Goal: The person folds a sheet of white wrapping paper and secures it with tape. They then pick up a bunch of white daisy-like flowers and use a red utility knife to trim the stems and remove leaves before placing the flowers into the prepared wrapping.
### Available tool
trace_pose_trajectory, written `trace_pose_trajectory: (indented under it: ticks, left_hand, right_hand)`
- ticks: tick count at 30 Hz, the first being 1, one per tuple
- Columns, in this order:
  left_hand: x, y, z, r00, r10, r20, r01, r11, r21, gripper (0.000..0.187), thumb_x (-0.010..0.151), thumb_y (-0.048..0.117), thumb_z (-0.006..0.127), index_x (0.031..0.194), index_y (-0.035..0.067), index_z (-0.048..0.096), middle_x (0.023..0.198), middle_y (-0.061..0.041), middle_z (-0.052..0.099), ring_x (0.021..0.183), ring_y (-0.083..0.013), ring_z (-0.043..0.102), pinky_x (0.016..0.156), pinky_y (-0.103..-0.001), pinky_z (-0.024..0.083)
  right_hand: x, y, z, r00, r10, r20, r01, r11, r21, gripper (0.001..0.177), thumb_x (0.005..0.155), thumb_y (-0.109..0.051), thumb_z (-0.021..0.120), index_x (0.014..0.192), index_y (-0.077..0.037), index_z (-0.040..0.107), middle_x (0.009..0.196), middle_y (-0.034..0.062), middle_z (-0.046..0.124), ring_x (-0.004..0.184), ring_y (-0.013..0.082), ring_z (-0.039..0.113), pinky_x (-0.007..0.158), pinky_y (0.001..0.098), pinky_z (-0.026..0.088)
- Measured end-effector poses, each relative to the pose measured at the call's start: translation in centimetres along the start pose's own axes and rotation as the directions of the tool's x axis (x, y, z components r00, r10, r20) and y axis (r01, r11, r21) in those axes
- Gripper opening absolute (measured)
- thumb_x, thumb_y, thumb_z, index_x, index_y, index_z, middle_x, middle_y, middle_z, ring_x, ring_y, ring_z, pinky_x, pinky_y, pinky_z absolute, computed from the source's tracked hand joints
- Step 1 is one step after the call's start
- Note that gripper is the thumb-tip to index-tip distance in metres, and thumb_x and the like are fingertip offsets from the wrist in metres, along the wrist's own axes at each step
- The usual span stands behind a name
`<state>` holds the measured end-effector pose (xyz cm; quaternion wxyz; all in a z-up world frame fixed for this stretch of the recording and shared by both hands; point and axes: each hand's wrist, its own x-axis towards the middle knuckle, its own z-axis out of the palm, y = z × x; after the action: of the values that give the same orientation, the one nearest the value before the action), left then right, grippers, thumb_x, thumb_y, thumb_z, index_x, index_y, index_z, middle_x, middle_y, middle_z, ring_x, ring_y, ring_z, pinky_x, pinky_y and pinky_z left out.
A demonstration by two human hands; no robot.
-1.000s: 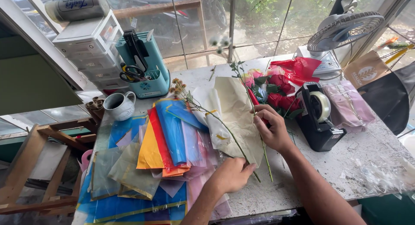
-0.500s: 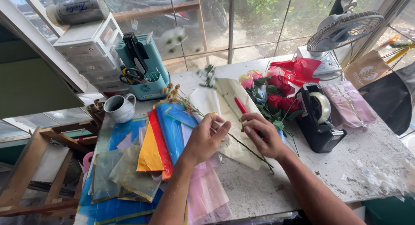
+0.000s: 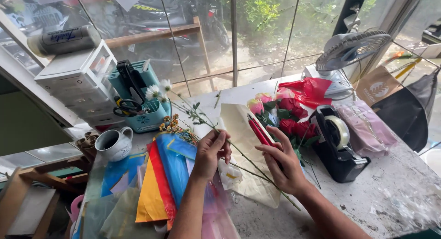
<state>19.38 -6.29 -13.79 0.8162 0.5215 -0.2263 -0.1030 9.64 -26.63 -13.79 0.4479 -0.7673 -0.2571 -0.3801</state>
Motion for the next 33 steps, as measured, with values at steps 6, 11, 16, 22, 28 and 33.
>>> trace_pose_trajectory:
  ticks: [6,11,16,22,28,33]
  left_hand:
    - [-0.5,1.0,-1.2,0.995,0.011,-0.1,-0.013,1.0,-0.026,0.022,0.105,0.022,0.055,0.095,0.003,0.061,0.069,-0.009,0.054,0.049,-0.0186,0.052,0.044,-0.029,0.045]
    - [-0.6,1.5,-2.8,0.941,0.071,-0.33,-0.091,0.995,-0.044,0.022,0.104,0.023,0.058,0.094,0.004,0.059,0.066,-0.008,0.054,0.053,-0.0178,0.054,0.044,-0.029,0.043]
    - [-0.9,1.7,-2.1,0.883,0.223,-0.413,-0.209,0.975,0.078,0.024,0.102,0.022,0.061,0.095,0.0,0.063,0.066,-0.011,0.063,0.052,-0.0197,0.06,0.046,-0.03,0.049]
    - [-1.2,1.9,-1.6,0.79,0.435,-0.431,-0.359,0.899,0.249,0.015,0.105,0.016,0.056,0.099,0.003,0.059,0.077,-0.013,0.068,0.05,-0.0176,0.063,0.045,-0.029,0.052]
    - [-1.3,1.7,-0.5,0.774,0.459,-0.436,-0.374,0.887,0.27,0.014,0.106,0.017,0.055,0.099,0.005,0.052,0.088,-0.015,0.07,0.053,-0.0135,0.065,0.048,-0.024,0.052]
    - [-1.4,1.0,-0.1,0.804,0.451,-0.387,-0.352,0.886,0.301,0.014,0.105,0.015,0.056,0.098,0.003,0.052,0.086,-0.018,0.072,0.057,-0.0141,0.067,0.046,-0.023,0.053]
  right_hand:
    - [-0.4,0.3,0.4,0.988,0.152,-0.026,-0.146,0.978,0.151,0.031,0.107,-0.009,0.04,0.133,-0.001,0.054,0.14,0.0232,0.057,0.076,0.0186,0.067,0.075,0.0326,0.057]
    - [-1.2,1.9,-0.5,0.912,0.378,-0.158,-0.286,0.864,0.414,0.053,0.108,-0.023,0.038,0.155,-0.002,0.027,0.106,0.0228,0.062,0.098,0.0268,0.062,0.063,0.032,0.053]
    - [-0.5,1.6,-1.1,0.885,0.411,-0.219,-0.261,0.827,0.498,0.041,0.108,-0.013,0.045,0.146,0.002,0.038,0.114,0.0185,0.058,0.092,0.028,0.063,0.099,0.0425,0.052]
    - [-0.4,2.3,-2.5,0.838,0.343,-0.423,-0.179,0.907,0.38,0.028,0.116,-0.016,0.04,0.143,-0.008,0.035,0.112,0.0129,0.057,0.082,0.0233,0.063,0.066,0.0359,0.053]
    - [-1.1,3.4,-3.0,0.816,0.488,-0.312,-0.237,0.773,0.588,0.06,0.11,-0.052,0.045,0.154,-0.011,0.038,0.106,0.0031,0.054,0.083,0.0154,0.054,0.071,0.0277,0.043]
    - [-0.6,0.9,-0.6,0.653,0.752,-0.089,-0.469,0.494,0.733,0.048,0.107,-0.043,0.041,0.143,-0.011,0.046,0.106,0.0044,0.053,0.081,0.016,0.052,0.07,0.0295,0.04]
